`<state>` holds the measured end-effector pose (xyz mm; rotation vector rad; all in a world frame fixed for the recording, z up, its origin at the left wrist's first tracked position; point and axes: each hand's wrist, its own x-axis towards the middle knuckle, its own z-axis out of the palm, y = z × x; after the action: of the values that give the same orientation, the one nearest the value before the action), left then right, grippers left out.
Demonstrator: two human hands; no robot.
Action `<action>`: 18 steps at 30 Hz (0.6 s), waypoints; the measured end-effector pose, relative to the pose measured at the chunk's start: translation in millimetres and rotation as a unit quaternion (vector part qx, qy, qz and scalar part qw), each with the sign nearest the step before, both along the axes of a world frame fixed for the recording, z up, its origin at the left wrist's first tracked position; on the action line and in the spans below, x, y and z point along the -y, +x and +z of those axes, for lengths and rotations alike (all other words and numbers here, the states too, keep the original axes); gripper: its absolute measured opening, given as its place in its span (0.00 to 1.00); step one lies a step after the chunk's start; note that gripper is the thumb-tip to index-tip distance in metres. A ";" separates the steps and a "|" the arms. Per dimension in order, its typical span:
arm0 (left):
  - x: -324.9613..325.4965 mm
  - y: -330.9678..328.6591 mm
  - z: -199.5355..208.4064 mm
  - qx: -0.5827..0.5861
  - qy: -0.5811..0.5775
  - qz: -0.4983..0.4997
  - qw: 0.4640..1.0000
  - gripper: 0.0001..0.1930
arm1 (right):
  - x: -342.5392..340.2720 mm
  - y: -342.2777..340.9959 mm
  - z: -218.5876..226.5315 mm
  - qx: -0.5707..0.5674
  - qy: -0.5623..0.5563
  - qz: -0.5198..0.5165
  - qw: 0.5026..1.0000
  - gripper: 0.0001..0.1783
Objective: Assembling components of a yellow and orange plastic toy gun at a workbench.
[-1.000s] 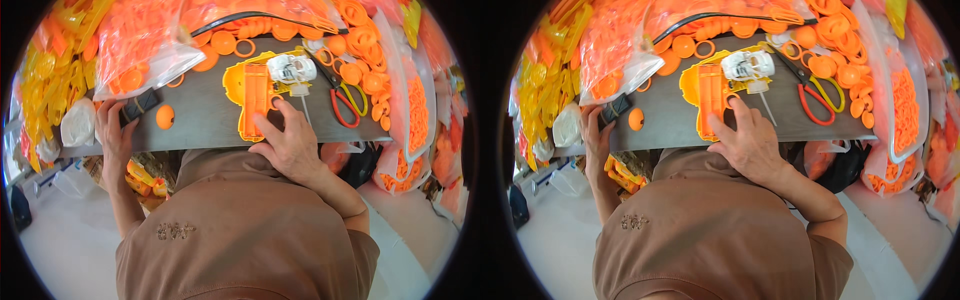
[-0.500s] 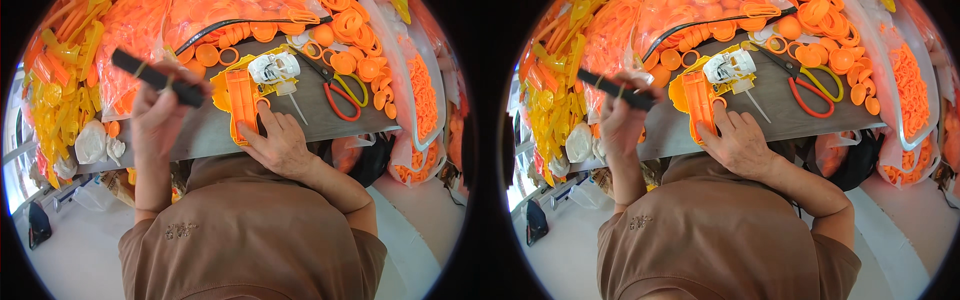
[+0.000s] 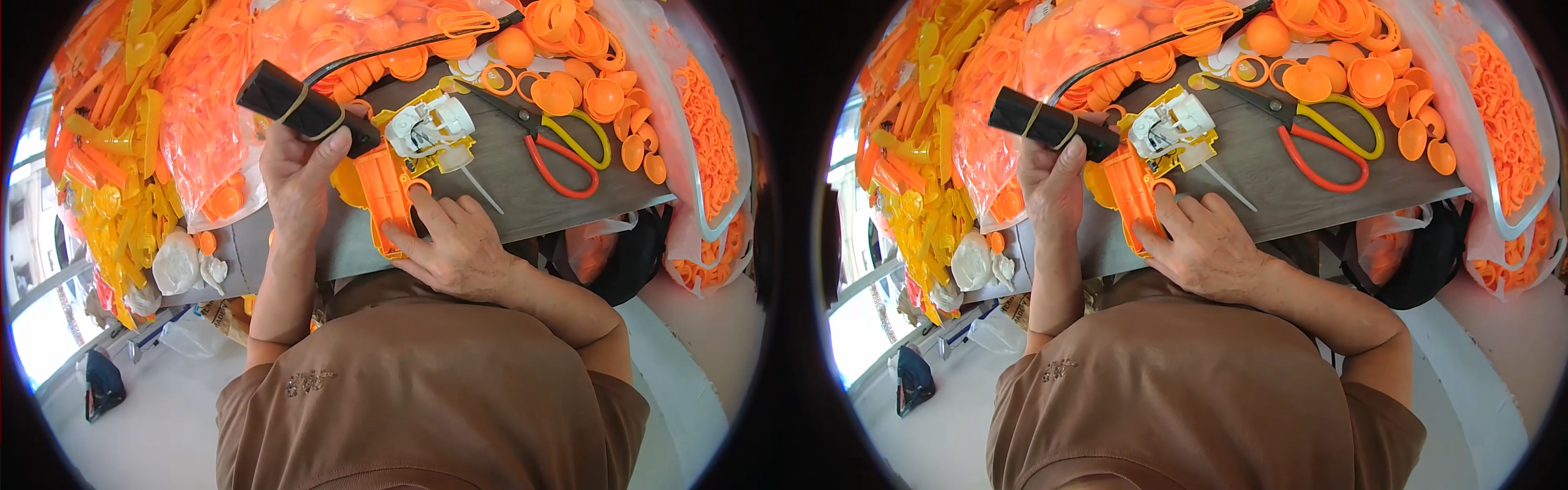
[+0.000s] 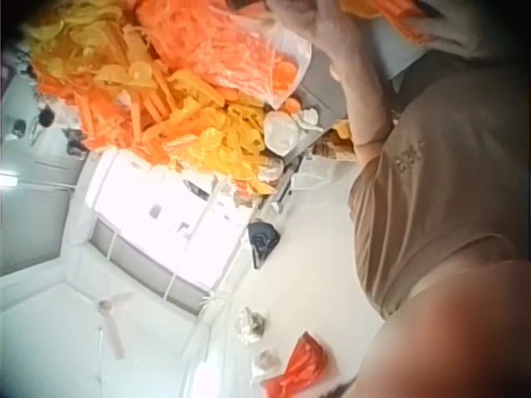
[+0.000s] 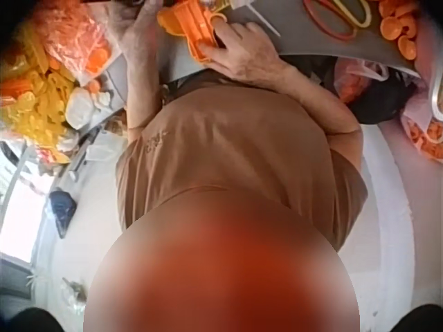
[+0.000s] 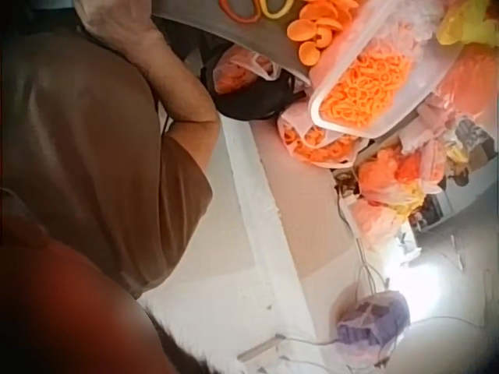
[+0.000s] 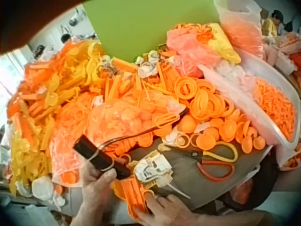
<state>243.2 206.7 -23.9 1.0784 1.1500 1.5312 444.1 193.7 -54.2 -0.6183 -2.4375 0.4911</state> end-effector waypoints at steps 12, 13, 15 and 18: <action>20.1 15.6 -9.1 -0.217 0.080 0.101 0.968 0.16 | -10.7 0.4 -9.0 -0.033 0.007 0.024 0.999 0.19; 21.9 16.0 -9.4 -0.248 0.079 0.106 0.960 0.16 | -10.4 0.1 -9.9 -0.041 0.018 0.019 0.999 0.18; 20.4 19.0 -6.9 -0.304 0.065 0.099 0.945 0.17 | -9.5 -2.3 -14.8 -0.055 0.011 0.008 0.998 0.16; 17.2 22.9 -7.2 -0.234 0.080 0.137 0.959 0.19 | -10.5 -2.9 -15.7 -0.062 0.007 -0.004 0.998 0.14</action>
<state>266.2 189.5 -31.0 1.4967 1.5699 1.6496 441.1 204.2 -70.0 -0.5751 -2.3195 0.4935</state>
